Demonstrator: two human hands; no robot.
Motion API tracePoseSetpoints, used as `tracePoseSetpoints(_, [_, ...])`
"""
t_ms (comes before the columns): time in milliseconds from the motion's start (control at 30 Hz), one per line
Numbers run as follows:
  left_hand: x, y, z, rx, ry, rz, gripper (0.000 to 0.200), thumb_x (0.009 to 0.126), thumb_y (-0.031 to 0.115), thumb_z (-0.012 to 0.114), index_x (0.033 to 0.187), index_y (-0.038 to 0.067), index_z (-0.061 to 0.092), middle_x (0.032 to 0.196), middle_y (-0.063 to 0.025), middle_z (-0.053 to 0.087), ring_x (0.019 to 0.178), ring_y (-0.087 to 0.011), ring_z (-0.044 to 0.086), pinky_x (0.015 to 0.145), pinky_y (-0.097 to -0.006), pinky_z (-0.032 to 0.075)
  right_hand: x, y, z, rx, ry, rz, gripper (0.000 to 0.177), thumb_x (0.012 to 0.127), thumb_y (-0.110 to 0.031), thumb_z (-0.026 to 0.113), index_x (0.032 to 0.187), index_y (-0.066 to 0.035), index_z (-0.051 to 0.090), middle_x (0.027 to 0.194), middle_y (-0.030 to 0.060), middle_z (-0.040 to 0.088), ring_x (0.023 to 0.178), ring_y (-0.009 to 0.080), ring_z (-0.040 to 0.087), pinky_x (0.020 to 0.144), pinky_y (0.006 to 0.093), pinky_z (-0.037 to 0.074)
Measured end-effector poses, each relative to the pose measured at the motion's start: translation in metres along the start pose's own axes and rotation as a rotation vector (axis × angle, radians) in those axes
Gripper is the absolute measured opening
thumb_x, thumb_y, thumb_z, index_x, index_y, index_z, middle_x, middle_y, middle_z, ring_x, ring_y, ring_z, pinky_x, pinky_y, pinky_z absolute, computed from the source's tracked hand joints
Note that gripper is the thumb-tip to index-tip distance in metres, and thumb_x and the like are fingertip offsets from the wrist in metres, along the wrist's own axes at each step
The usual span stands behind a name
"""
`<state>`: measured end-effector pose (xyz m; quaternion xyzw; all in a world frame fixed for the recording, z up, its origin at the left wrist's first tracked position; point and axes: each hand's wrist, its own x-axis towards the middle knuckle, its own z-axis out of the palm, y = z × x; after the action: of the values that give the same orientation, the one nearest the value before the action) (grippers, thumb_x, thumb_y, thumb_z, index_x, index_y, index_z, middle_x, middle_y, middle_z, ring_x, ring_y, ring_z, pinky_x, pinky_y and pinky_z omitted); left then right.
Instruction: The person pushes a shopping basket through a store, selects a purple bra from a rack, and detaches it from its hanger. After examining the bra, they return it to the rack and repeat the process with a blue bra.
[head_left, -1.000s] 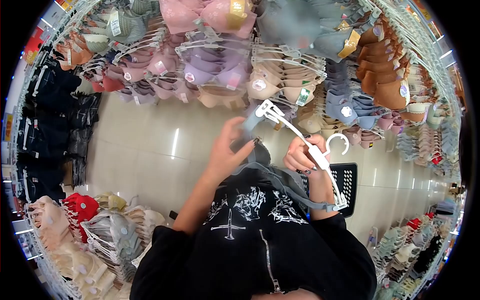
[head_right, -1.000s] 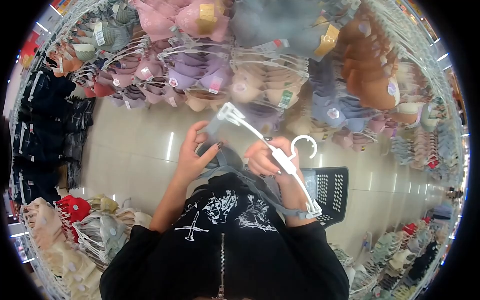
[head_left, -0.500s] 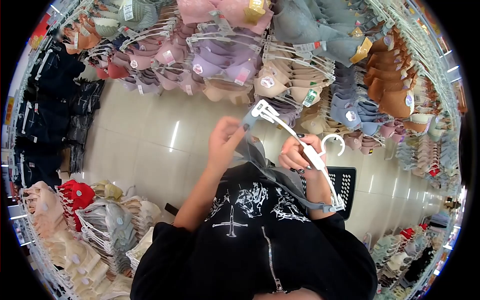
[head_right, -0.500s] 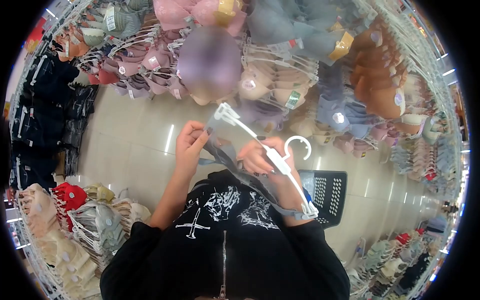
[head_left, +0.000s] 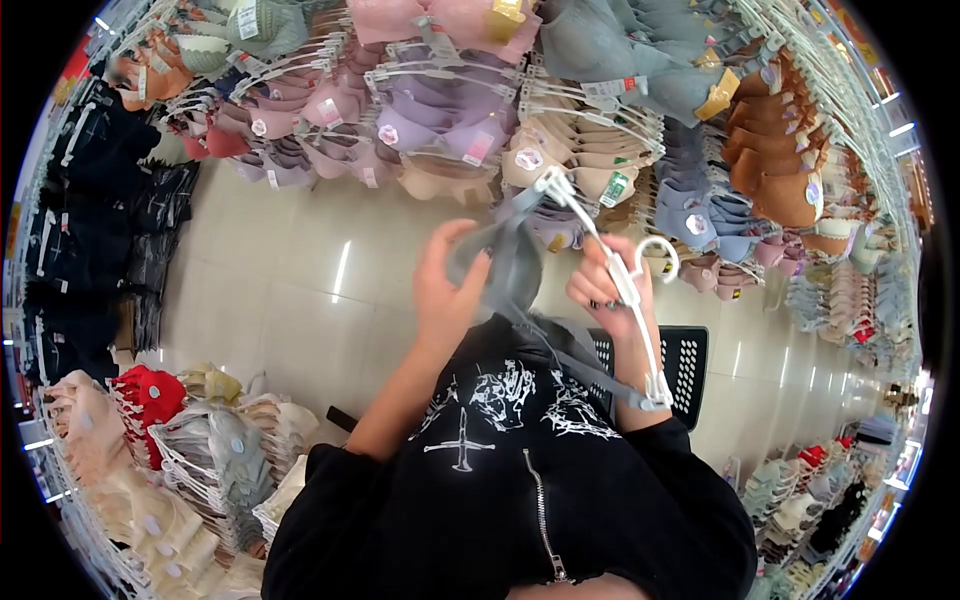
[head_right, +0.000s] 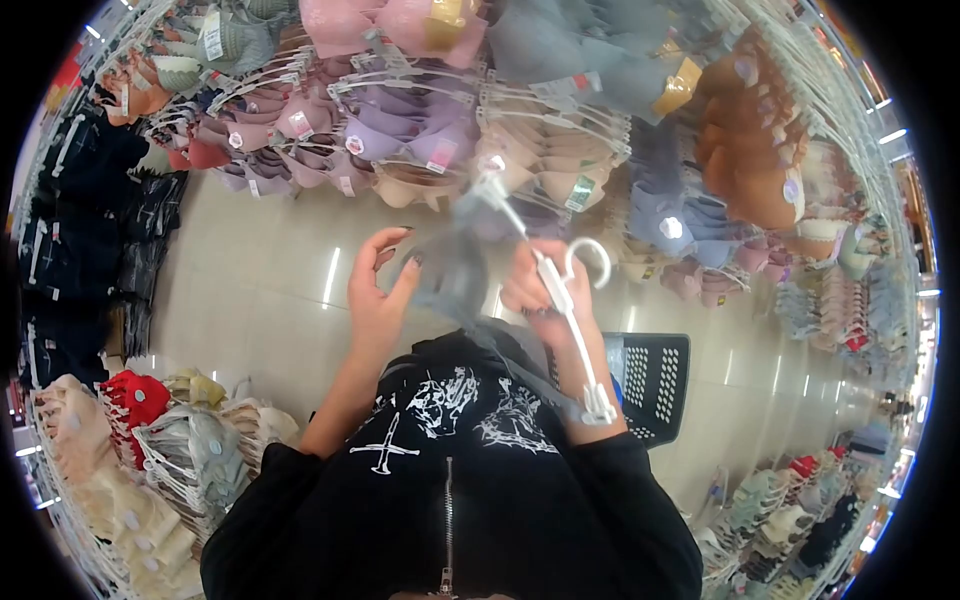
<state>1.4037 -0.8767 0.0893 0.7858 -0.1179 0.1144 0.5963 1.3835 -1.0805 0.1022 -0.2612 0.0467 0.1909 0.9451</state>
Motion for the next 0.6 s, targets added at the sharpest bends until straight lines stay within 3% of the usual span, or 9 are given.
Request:
tracePoseSetpoints(33, [-0.002, -0.004, 0.001, -0.023, -0.023, -0.013, 0.028, 0.079, 0.008, 0.056, 0.105, -0.001, 0.051, 0.101, -0.0076, 0.057, 0.097, -0.0152, 0.052, 0.082, -0.0285, 0.040, 0.005, -0.002, -0.009, 0.124, -0.028, 0.012, 0.031, 0.090, -0.026, 0.030, 0.064, -0.011, 0.041, 0.037, -0.0028, 0.025, 0.034, 0.0105, 0.023, 0.041, 0.0254, 0.021])
tracePoseSetpoints(100, [-0.008, -0.006, 0.004, -0.095, -0.131, -0.047, 0.029, 0.078, 0.009, 0.056, 0.105, 0.000, 0.052, 0.102, -0.0088, 0.057, 0.099, -0.0188, 0.051, 0.085, -0.0304, 0.039, 0.008, -0.007, -0.010, 0.165, 0.168, -0.042, 0.030, 0.090, -0.026, 0.033, 0.065, -0.012, 0.042, 0.039, -0.0018, 0.025, 0.036, 0.0110, 0.024, 0.042, 0.0251, 0.023])
tracePoseSetpoints(167, [-0.013, 0.000, 0.007, -0.188, -0.289, -0.077, 0.028, 0.077, 0.011, 0.056, 0.103, 0.002, 0.054, 0.101, -0.0116, 0.056, 0.097, -0.0240, 0.052, 0.086, -0.0317, 0.037, 0.016, -0.009, -0.029, 0.164, 0.237, -0.159, 0.027, 0.090, -0.025, 0.037, 0.066, -0.012, 0.042, 0.040, -0.0012, 0.026, 0.039, 0.0111, 0.027, 0.045, 0.0252, 0.026])
tracePoseSetpoints(400, [-0.033, 0.023, 0.032, -0.261, -0.648, 0.139, 0.043, 0.076, 0.022, 0.060, 0.114, 0.003, 0.048, 0.111, -0.0149, 0.051, 0.104, -0.0295, 0.047, 0.089, -0.0363, 0.037, 0.025, -0.016, -0.035, 0.174, 0.645, -0.377, 0.023, 0.088, -0.021, 0.038, 0.067, -0.012, 0.044, 0.043, -0.0017, 0.028, 0.044, 0.0114, 0.033, 0.051, 0.0248, 0.031])
tracePoseSetpoints(500, [-0.038, 0.028, 0.039, -0.254, -0.691, 0.190, 0.045, 0.075, 0.022, 0.061, 0.114, 0.002, 0.047, 0.110, -0.0148, 0.051, 0.102, -0.0294, 0.048, 0.087, -0.0361, 0.038, 0.029, -0.018, -0.041, 0.210, 0.761, -0.477, 0.021, 0.086, -0.017, 0.036, 0.067, -0.013, 0.044, 0.044, -0.0015, 0.029, 0.045, 0.0119, 0.034, 0.052, 0.0246, 0.031])
tracePoseSetpoints(600, [-0.047, 0.023, 0.046, -0.249, -0.635, 0.114, 0.046, 0.075, 0.022, 0.063, 0.113, 0.001, 0.046, 0.104, -0.0152, 0.052, 0.095, -0.0280, 0.051, 0.081, -0.0351, 0.041, 0.035, -0.018, -0.049, 0.217, 0.810, -0.520, 0.016, 0.084, -0.014, 0.034, 0.069, -0.012, 0.040, 0.045, -0.0010, 0.031, 0.046, 0.0128, 0.035, 0.051, 0.0261, 0.033])
